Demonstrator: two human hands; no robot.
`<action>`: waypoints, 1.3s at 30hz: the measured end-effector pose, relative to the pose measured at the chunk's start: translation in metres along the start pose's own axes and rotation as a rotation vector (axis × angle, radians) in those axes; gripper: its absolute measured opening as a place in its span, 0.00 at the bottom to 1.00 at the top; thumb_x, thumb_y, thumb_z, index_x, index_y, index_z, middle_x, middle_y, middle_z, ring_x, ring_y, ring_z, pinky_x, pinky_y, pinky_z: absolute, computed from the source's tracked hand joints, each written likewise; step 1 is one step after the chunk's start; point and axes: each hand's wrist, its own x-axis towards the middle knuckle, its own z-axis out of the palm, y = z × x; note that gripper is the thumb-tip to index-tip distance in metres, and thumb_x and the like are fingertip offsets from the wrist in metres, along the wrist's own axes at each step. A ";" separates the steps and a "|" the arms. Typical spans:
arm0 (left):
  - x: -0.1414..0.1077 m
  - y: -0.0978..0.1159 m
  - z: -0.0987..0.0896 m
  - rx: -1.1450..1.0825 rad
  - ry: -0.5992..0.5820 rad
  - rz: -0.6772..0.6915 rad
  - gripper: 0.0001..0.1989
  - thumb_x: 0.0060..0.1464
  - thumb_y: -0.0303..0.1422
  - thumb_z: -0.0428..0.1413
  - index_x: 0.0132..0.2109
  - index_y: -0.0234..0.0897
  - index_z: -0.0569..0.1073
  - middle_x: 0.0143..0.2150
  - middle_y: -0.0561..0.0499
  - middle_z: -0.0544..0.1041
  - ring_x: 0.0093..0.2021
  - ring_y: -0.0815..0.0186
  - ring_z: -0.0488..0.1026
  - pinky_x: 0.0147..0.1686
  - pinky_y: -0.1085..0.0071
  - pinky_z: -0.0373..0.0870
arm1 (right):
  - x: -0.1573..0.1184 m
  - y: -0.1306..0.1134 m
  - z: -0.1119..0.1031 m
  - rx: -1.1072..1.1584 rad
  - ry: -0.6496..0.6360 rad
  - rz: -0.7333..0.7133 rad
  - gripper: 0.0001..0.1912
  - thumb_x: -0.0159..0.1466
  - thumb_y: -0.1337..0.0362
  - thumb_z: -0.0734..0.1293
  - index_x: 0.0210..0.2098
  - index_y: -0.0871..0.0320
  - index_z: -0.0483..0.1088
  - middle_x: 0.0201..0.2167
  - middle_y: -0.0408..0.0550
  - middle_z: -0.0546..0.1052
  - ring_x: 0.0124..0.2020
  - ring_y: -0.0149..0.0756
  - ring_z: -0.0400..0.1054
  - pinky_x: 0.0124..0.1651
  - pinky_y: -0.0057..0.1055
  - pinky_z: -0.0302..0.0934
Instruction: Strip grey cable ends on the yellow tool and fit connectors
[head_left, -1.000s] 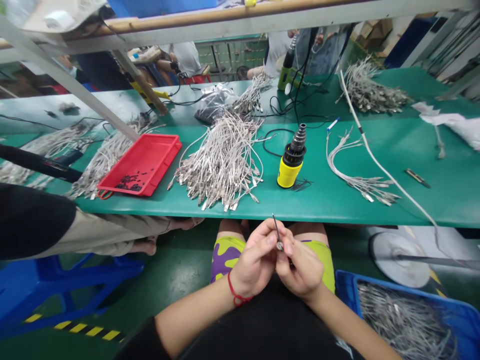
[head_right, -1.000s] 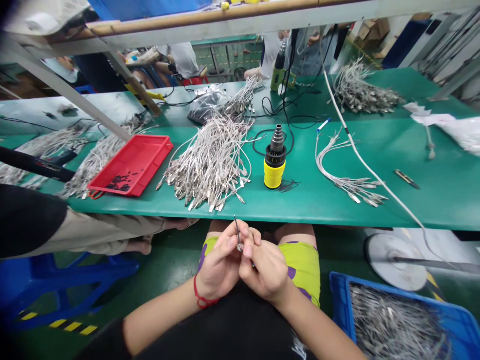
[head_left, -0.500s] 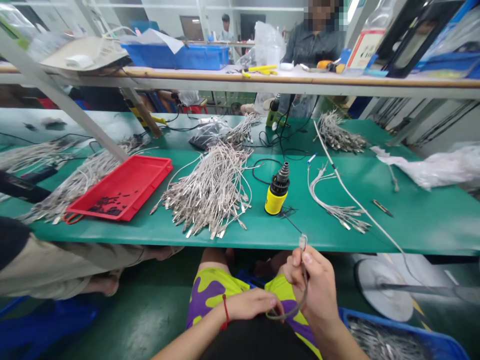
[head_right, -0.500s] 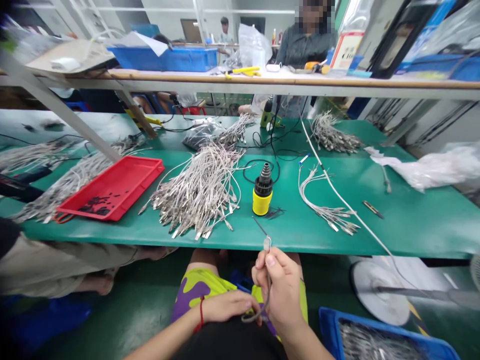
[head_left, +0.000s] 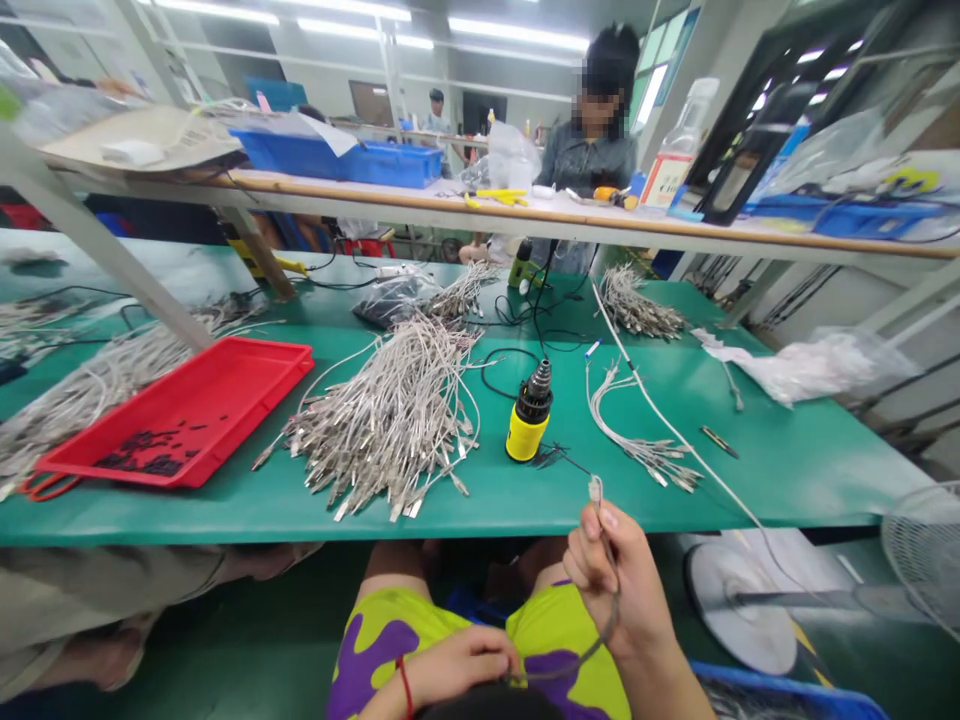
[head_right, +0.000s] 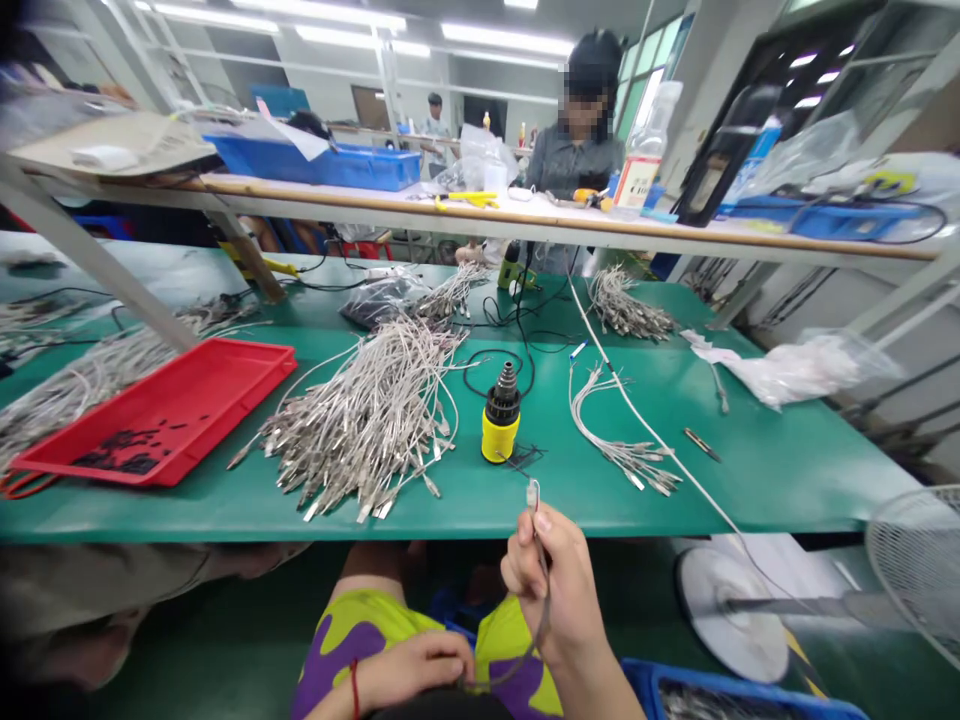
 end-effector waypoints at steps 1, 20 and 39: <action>0.000 -0.001 -0.001 0.002 0.022 0.005 0.20 0.59 0.55 0.55 0.42 0.48 0.83 0.37 0.49 0.77 0.37 0.55 0.74 0.43 0.60 0.70 | 0.008 -0.002 -0.002 -0.024 0.019 -0.009 0.15 0.70 0.56 0.65 0.29 0.57 0.68 0.11 0.31 0.50 0.15 0.25 0.37 0.19 0.24 0.41; 0.041 0.023 -0.108 -0.654 0.189 0.135 0.27 0.52 0.45 0.68 0.57 0.43 0.75 0.36 0.53 0.70 0.23 0.76 0.61 0.27 0.73 0.57 | 0.143 -0.063 -0.016 -0.198 -0.012 0.041 0.16 0.60 0.57 0.75 0.32 0.58 0.66 0.18 0.29 0.50 0.17 0.20 0.35 0.16 0.18 0.37; 0.052 0.001 -0.129 -0.886 0.062 0.115 0.22 0.63 0.43 0.59 0.61 0.46 0.70 0.43 0.50 0.75 0.26 0.70 0.69 0.29 0.70 0.58 | 0.178 -0.061 -0.002 -0.119 -0.108 0.209 0.15 0.62 0.60 0.73 0.31 0.56 0.61 0.16 0.27 0.49 0.14 0.20 0.36 0.14 0.18 0.37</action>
